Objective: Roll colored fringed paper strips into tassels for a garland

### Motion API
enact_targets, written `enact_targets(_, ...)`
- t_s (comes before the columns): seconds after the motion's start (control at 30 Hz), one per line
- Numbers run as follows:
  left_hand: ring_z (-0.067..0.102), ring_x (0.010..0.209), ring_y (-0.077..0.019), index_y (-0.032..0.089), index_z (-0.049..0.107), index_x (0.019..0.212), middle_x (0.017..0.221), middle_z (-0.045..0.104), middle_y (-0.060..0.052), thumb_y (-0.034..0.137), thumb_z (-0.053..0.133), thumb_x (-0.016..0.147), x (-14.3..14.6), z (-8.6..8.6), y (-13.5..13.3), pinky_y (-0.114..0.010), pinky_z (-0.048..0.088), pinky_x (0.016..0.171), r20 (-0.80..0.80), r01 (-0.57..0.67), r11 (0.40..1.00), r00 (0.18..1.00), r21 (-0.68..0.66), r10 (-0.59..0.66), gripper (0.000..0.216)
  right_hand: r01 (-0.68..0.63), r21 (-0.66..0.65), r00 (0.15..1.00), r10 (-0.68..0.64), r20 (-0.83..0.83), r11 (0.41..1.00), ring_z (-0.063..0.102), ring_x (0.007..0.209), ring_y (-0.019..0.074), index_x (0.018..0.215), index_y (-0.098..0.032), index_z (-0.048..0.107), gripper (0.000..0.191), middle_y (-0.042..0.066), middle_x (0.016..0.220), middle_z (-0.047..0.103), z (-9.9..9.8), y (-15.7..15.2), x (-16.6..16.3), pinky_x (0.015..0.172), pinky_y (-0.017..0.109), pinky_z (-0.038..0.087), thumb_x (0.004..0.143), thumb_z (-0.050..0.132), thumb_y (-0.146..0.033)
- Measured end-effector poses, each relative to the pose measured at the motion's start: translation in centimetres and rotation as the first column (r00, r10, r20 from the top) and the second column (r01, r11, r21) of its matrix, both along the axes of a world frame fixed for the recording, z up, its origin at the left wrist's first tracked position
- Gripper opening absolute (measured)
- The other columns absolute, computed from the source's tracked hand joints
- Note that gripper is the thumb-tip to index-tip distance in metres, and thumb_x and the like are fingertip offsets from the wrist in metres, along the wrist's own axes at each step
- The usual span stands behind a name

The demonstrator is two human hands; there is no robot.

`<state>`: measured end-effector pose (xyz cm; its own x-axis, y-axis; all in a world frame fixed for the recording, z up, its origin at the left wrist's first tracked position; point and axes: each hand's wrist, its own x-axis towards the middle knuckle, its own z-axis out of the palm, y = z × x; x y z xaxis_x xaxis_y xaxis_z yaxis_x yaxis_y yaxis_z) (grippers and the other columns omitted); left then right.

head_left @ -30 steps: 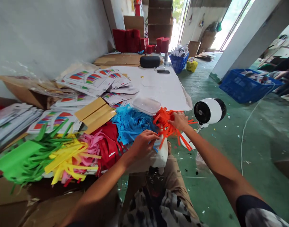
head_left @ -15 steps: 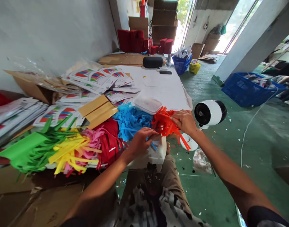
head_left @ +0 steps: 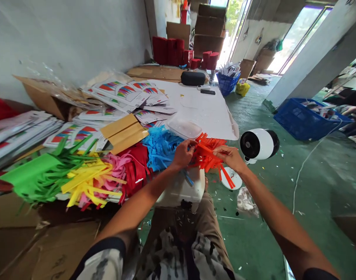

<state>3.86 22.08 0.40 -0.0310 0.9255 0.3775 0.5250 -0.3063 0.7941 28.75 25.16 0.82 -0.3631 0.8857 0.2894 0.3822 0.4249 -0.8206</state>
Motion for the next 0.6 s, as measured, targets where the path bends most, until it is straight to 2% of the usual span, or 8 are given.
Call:
enact_targets(0.13, 0.072, 0.095, -0.0193, 0.019, 0.075, 0.101, 0.105, 0.077, -0.006, 0.002, 0.061, 0.085, 0.3, -0.4, 1.3, -0.032, 0.057, 0.093, -0.037, 0.032, 0.999, 0.999, 0.014, -0.032, 0.027, -0.003, -0.033, 0.999, 0.002, -0.040, 0.999, 0.070, 0.077, 0.0194, 0.087, -0.022, 0.080, 0.030, 0.003, 0.082, 0.078, 0.0, -0.1, -0.4, 0.076, 0.033, 0.055, 0.083, 0.074, -0.051)
enact_targets(0.23, 0.071, 0.094, -0.0186, 0.018, 0.075, 0.099, 0.105, 0.076, -0.006, 0.002, 0.066, 0.082, 0.2, -0.6, 2.0, -0.030, 0.056, 0.089, -0.079, 0.076, 0.997, 0.994, 0.031, -0.073, 0.026, 0.018, -0.038, 0.998, -0.021, -0.060, 0.999, 0.068, 0.074, 0.0184, 0.086, -0.022, 0.079, 0.029, 0.003, 0.079, 0.076, 0.0, -0.2, -0.6, 0.074, 0.033, 0.054, 0.083, 0.073, -0.050)
enact_targets(0.37, 0.070, 0.102, -0.0202, 0.019, 0.077, 0.098, 0.109, 0.075, -0.006, 0.006, 0.071, 0.080, -0.1, -0.8, 2.5, -0.029, 0.054, 0.092, -0.157, 0.132, 0.990, 0.980, 0.051, -0.122, 0.023, 0.043, -0.026, 0.997, -0.044, -0.069, 0.999, 0.068, 0.078, 0.0193, 0.085, -0.022, 0.079, 0.026, 0.002, 0.082, 0.076, 0.2, -0.1, -0.9, 0.079, 0.035, 0.054, 0.083, 0.073, -0.047)
enact_targets(0.5, 0.071, 0.090, -0.0188, 0.020, 0.078, 0.086, 0.096, 0.076, -0.004, 0.012, 0.073, 0.081, -0.4, -0.8, 2.9, -0.028, 0.052, 0.082, -0.247, 0.205, 0.978, 0.950, 0.033, -0.190, 0.010, 0.081, -0.006, 0.992, -0.081, -0.099, 0.997, 0.070, 0.090, 0.0218, 0.087, -0.023, 0.079, 0.025, 0.003, 0.092, 0.079, 0.9, 0.4, -0.8, 0.090, 0.037, 0.053, 0.082, 0.075, -0.047)
enact_targets(0.6, 0.072, 0.091, -0.0182, 0.021, 0.080, 0.087, 0.096, 0.078, -0.003, 0.013, 0.073, 0.085, -0.6, -0.4, 3.3, -0.026, 0.051, 0.081, -0.303, 0.245, 0.969, 0.926, 0.023, -0.227, 0.010, 0.126, -0.018, 0.981, -0.127, -0.143, 0.992, 0.068, 0.084, 0.0206, 0.084, -0.022, 0.077, 0.027, 0.003, 0.089, 0.078, 1.1, 1.0, -0.1, 0.084, 0.036, 0.054, 0.081, 0.076, -0.049)
